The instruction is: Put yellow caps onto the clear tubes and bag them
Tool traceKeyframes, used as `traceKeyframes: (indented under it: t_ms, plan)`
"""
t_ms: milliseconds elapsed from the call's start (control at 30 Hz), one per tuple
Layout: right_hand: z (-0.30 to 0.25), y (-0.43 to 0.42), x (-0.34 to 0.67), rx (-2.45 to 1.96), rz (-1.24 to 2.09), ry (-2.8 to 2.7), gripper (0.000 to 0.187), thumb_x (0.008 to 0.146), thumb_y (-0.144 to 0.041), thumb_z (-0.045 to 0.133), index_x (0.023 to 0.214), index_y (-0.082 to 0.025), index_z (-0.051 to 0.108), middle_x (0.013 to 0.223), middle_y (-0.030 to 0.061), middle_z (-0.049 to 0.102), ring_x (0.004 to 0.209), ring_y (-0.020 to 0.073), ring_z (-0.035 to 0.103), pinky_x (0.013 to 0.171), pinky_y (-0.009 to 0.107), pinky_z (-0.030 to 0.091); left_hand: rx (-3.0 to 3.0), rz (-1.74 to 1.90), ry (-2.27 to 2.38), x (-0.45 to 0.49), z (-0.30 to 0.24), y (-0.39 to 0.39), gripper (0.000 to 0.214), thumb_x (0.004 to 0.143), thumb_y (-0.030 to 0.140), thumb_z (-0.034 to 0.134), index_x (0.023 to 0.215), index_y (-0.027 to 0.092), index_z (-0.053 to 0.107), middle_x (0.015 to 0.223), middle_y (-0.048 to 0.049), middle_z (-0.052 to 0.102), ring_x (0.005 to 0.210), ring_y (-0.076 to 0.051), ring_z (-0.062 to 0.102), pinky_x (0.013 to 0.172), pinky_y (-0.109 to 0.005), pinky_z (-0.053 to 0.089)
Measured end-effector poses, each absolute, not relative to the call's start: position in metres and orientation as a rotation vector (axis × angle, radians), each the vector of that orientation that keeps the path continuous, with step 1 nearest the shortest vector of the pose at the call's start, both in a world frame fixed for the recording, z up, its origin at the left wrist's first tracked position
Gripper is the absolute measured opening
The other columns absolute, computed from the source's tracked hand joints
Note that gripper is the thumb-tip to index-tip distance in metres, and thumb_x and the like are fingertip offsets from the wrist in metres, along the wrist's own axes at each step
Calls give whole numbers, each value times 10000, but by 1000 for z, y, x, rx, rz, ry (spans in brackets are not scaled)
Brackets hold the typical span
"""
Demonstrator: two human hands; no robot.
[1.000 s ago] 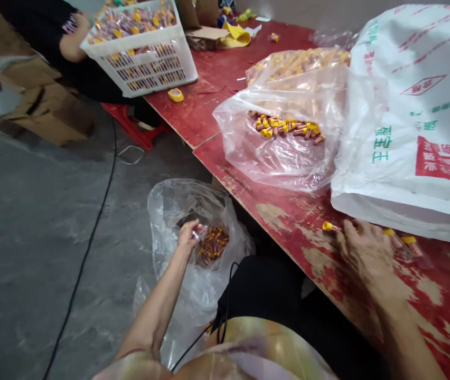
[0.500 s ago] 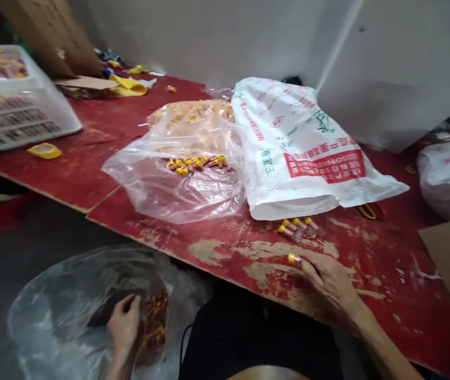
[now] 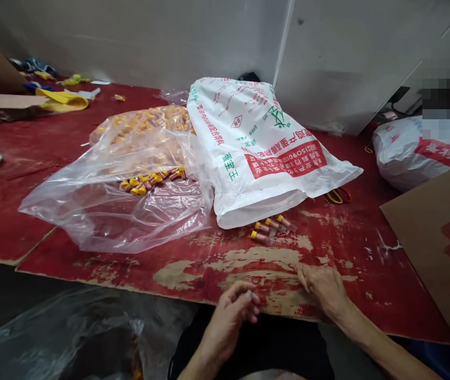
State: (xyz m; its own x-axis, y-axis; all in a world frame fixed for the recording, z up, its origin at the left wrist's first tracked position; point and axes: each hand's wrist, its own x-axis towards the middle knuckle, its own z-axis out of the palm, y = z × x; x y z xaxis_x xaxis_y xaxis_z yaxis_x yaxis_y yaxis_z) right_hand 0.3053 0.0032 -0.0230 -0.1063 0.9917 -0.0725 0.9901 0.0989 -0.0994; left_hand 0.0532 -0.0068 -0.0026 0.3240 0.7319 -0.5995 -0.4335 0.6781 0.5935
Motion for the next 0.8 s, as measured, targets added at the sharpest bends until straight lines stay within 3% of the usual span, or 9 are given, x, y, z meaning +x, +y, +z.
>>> traceKeyframes:
  t_ms: [167,300,433,600,700,800]
  plan:
    - [-9,-3,273,-1930,424,-2062,399,966,-314,292,738,-198,600,662,21,625,586,139,572,547,234,387,156,726,874,91,-7,-15,323,681,345,758,873,145,592,829,-90,688,706,-168,649,656,-274,497]
    - [-8,-6,221,-1486,507,-2059,328,980,-302,294,1010,-199,604,907,46,650,819,155,587,744,266,435,101,990,835,89,-8,-6,317,651,296,787,875,161,608,859,-47,685,756,-143,634,704,-261,501]
    - [-12,32,206,-1586,151,-2131,284,954,-262,339,1027,-176,599,862,72,575,817,202,507,759,330,390,33,1131,920,66,-5,6,319,629,213,779,899,165,615,784,-38,686,733,-163,636,720,-311,520]
    - [-20,78,208,-1774,-207,-2257,160,897,-196,466,998,-140,577,1083,146,539,999,268,452,844,393,344,6,1097,881,51,-3,7,282,664,183,705,931,152,619,703,-41,668,667,-169,630,695,-314,516]
    - [-23,70,210,-1679,-117,-2328,126,900,-179,442,947,-139,552,1065,142,554,972,241,488,807,353,361,8,1055,811,51,-6,4,275,659,170,691,925,158,621,711,-38,665,682,-179,633,719,-331,511]
    - [-12,47,228,-1636,161,-2375,136,906,-197,403,897,-174,537,849,49,594,760,165,546,675,270,365,16,1016,758,50,-9,3,276,649,175,700,913,153,625,726,-36,657,699,-183,633,719,-332,510]
